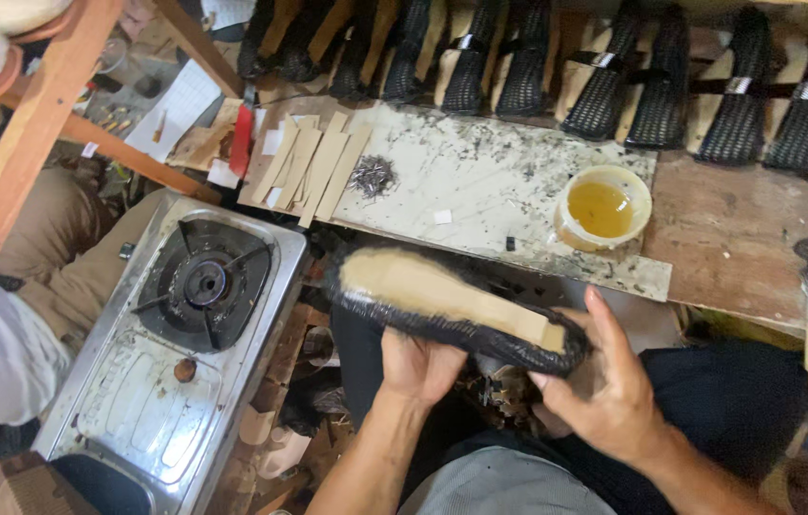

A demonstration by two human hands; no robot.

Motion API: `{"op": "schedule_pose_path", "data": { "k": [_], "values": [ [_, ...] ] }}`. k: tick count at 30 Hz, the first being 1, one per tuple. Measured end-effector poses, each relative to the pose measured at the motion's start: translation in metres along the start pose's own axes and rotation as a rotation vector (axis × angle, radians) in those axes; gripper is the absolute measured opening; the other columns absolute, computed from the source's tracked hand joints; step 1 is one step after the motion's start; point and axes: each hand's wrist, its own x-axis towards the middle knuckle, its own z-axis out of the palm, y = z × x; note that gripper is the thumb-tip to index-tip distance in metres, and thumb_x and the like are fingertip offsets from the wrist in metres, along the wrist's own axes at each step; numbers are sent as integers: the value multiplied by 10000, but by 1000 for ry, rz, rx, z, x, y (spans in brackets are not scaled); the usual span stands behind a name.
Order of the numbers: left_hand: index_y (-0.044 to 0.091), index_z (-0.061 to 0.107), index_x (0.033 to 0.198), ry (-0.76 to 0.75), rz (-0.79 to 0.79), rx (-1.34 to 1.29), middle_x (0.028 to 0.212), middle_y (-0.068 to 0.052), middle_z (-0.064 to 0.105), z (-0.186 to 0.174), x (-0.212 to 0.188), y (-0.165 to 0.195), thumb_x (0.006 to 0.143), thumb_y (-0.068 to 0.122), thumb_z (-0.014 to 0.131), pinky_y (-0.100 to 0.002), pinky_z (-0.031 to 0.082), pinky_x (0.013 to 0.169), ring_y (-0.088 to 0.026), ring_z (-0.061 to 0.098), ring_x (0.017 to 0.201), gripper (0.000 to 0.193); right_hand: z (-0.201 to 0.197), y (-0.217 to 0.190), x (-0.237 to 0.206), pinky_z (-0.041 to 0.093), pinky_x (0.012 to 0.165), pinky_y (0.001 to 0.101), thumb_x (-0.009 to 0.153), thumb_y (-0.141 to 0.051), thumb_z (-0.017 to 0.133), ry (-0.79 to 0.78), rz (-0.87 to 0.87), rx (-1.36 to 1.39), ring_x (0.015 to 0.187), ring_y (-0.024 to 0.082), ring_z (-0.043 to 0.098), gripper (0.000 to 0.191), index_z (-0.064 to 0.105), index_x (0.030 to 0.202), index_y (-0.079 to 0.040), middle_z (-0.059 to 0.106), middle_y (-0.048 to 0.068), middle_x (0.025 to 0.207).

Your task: The person sits on the floor at a workbench holding a black woven shoe upper and presses and rubs a flat cardboard stiffener strip against its inner sole area, occasionally dipping fingers into a bowl of yellow liquid. They place the finished upper on an overhead shelf, take another upper, pick a new cardboard strip, and begin pressing it onto that shoe.

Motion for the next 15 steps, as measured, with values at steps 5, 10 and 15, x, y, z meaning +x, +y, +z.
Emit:
{"op": "schedule_pose_path", "data": {
  "k": [5,10,15],
  "values": [
    [22,382,1564,-535,-475,-229,1472,-220,559,-19,-4,10,949,662,587,-509,570,953,-412,592,1311,911,-38,7,52,448,1126,410,774,-140,804,28,-50,-397,1364,321,546,859,417,1523,20,515,218,1502],
    [118,241,1662,-220,-325,9,1370,-227,544,-37,-10,-8,954,620,629,-490,615,820,-399,668,1106,950,-58,17,121,327,1203,529,832,-452,771,20,-80,-974,1509,371,337,549,736,1221,-66,391,184,1628],
    [106,212,1666,-198,-102,298,1442,-213,550,-40,-19,-15,931,537,669,-472,603,864,-361,680,1104,968,-70,36,147,182,1141,695,763,-597,765,-182,107,-1166,1520,462,145,581,811,1087,-117,257,134,1672]
  ]
}}
